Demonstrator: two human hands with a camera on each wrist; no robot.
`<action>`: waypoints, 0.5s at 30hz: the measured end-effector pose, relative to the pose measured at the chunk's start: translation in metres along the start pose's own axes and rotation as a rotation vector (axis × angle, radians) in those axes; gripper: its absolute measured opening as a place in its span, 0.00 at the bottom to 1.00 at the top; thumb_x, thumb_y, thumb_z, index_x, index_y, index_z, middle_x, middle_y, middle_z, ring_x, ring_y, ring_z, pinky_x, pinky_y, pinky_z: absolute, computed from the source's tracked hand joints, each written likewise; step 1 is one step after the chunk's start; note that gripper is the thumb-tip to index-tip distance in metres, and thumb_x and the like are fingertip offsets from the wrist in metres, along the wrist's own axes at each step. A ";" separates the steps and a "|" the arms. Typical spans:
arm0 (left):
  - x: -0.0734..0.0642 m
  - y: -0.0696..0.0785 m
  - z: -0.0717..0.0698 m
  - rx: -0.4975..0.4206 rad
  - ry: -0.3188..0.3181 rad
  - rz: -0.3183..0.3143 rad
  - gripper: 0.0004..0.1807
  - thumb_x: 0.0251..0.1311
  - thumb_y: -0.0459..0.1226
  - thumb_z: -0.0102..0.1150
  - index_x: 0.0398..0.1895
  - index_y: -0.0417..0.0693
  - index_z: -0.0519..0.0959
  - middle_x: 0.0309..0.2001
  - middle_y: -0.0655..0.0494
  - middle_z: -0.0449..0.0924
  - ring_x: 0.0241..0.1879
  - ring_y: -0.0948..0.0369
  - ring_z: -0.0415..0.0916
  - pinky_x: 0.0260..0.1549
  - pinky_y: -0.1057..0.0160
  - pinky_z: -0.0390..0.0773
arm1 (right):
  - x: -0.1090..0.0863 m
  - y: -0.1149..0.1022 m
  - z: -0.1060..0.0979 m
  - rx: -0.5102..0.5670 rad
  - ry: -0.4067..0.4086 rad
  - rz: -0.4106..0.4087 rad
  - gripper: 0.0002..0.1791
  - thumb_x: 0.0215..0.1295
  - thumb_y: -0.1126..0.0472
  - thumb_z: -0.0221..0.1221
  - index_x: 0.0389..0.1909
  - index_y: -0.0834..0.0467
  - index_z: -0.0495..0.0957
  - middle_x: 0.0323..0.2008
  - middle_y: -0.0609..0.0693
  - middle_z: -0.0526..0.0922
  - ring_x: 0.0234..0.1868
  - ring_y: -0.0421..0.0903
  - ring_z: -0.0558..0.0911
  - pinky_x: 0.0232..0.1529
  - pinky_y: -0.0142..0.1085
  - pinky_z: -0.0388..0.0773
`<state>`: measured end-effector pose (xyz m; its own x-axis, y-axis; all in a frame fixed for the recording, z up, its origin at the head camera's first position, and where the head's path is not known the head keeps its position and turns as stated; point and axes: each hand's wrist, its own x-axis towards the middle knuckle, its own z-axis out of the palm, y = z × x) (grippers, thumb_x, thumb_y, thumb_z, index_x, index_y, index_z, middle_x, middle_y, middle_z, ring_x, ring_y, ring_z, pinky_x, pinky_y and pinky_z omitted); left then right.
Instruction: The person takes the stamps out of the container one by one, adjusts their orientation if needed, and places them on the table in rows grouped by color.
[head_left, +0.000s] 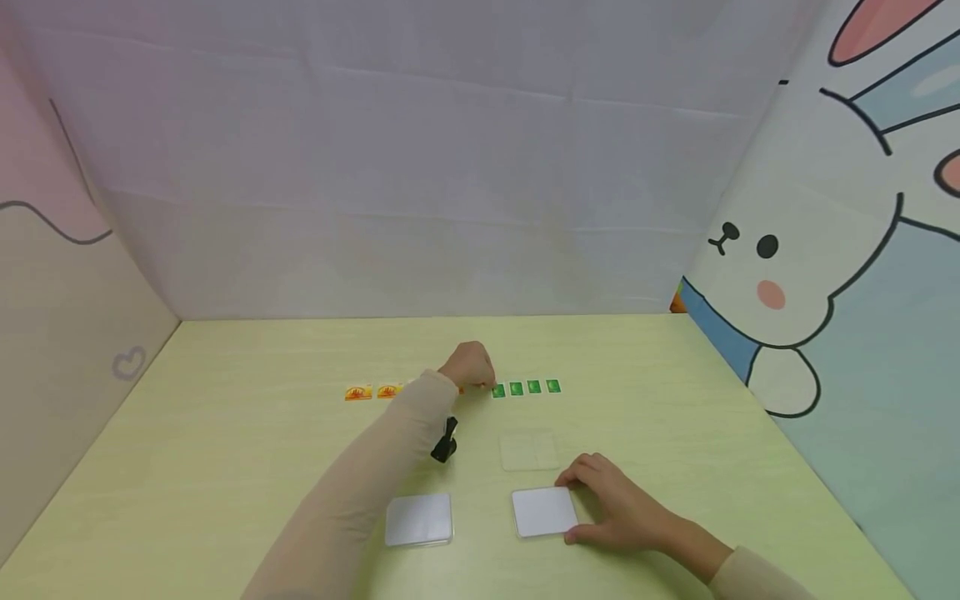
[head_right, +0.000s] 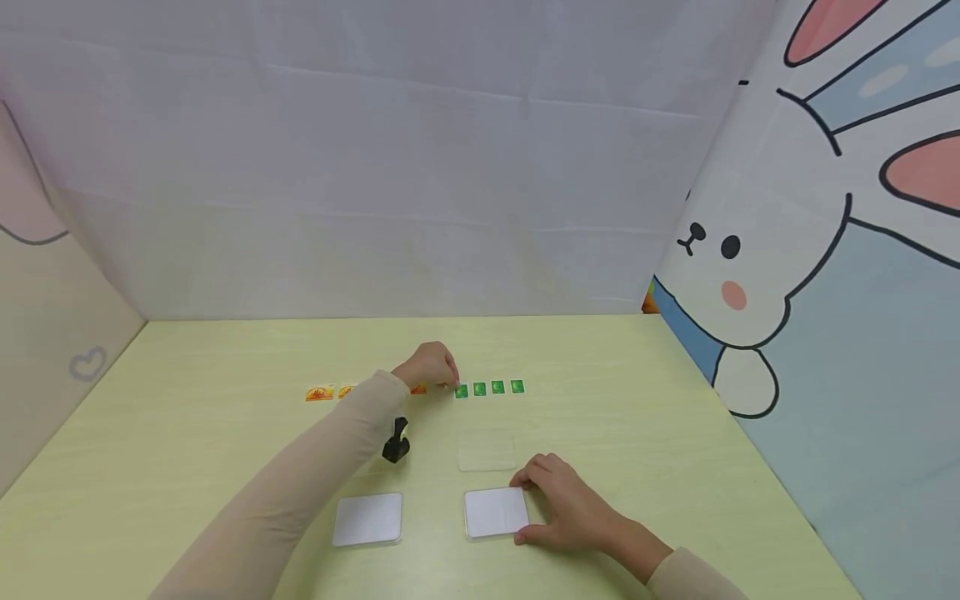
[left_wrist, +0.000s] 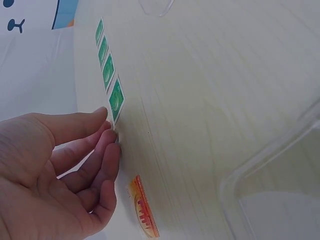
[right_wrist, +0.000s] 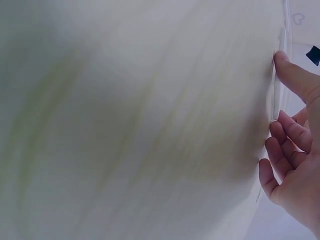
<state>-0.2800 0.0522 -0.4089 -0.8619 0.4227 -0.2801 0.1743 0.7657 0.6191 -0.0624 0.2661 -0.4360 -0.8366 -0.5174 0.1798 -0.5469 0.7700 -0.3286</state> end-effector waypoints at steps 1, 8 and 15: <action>-0.001 0.000 0.000 -0.004 0.001 0.003 0.04 0.52 0.31 0.65 0.26 0.39 0.87 0.21 0.51 0.80 0.15 0.62 0.59 0.16 0.67 0.58 | 0.000 0.000 0.000 -0.001 0.000 -0.001 0.28 0.48 0.41 0.70 0.46 0.52 0.76 0.44 0.38 0.76 0.45 0.35 0.70 0.49 0.34 0.72; -0.006 -0.005 -0.001 -0.017 0.011 0.061 0.05 0.55 0.35 0.65 0.30 0.42 0.86 0.34 0.49 0.86 0.24 0.62 0.70 0.25 0.68 0.68 | 0.001 0.000 0.001 -0.018 -0.003 -0.001 0.29 0.48 0.40 0.69 0.46 0.53 0.77 0.44 0.39 0.77 0.45 0.35 0.70 0.49 0.34 0.72; -0.013 -0.010 0.002 -0.007 0.010 0.113 0.05 0.57 0.36 0.63 0.32 0.44 0.85 0.35 0.52 0.85 0.25 0.62 0.71 0.22 0.68 0.69 | 0.000 0.000 0.000 -0.017 0.002 -0.005 0.29 0.49 0.39 0.68 0.46 0.53 0.76 0.44 0.39 0.77 0.45 0.34 0.70 0.49 0.35 0.72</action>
<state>-0.2694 0.0398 -0.4128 -0.8416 0.5011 -0.2013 0.2669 0.7100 0.6517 -0.0620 0.2658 -0.4361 -0.8338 -0.5209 0.1831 -0.5517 0.7734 -0.3121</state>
